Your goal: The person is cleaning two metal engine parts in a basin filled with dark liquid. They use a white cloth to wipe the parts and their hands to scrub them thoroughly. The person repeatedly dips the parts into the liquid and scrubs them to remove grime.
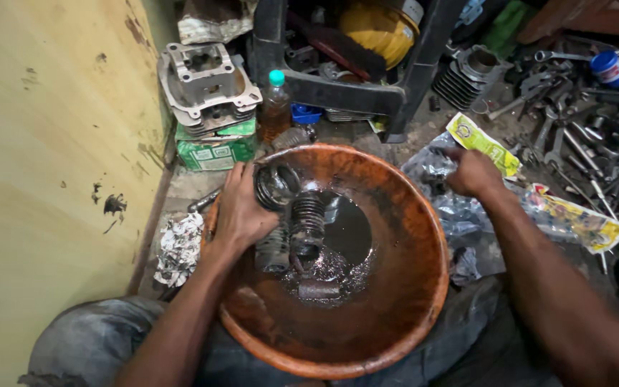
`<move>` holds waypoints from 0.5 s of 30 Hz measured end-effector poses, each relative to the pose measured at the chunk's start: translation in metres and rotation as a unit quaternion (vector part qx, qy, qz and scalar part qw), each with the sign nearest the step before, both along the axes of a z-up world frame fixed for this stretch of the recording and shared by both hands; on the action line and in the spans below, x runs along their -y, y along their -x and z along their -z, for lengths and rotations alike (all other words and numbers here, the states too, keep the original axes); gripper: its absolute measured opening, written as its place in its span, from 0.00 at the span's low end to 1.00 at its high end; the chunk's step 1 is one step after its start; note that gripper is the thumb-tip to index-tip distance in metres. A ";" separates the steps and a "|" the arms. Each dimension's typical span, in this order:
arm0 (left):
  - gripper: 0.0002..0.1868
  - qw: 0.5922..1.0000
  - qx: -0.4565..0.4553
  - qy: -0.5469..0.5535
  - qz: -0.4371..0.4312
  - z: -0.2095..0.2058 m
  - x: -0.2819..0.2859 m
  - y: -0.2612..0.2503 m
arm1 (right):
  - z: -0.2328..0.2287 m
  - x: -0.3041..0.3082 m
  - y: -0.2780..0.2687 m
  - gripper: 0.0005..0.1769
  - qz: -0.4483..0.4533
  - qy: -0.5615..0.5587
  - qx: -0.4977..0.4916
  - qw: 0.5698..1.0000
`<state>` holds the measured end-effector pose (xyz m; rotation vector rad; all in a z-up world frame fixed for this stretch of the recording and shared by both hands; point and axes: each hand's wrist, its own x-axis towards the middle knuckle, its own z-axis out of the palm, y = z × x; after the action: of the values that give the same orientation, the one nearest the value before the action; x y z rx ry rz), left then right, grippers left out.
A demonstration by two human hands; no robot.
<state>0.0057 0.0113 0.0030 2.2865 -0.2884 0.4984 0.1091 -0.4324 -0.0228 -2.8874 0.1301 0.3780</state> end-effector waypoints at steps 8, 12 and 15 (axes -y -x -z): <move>0.42 0.995 -0.089 -0.030 -0.008 -0.015 0.000 0.000 | 0.105 0.006 0.010 0.33 -0.090 0.319 0.006 0.944; 0.43 0.991 -0.127 -0.029 -0.028 -0.027 -0.007 0.009 | 0.143 0.008 -0.007 0.28 -0.215 0.409 0.013 0.887; 0.42 0.996 -0.084 -0.012 -0.014 -0.033 -0.004 0.008 | 0.149 0.019 -0.009 0.30 -0.332 0.459 0.037 0.823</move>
<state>-0.0026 0.0156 0.0360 2.3418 -0.1787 0.3149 0.1181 -0.4509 -0.1714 -3.8129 -1.0184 0.3758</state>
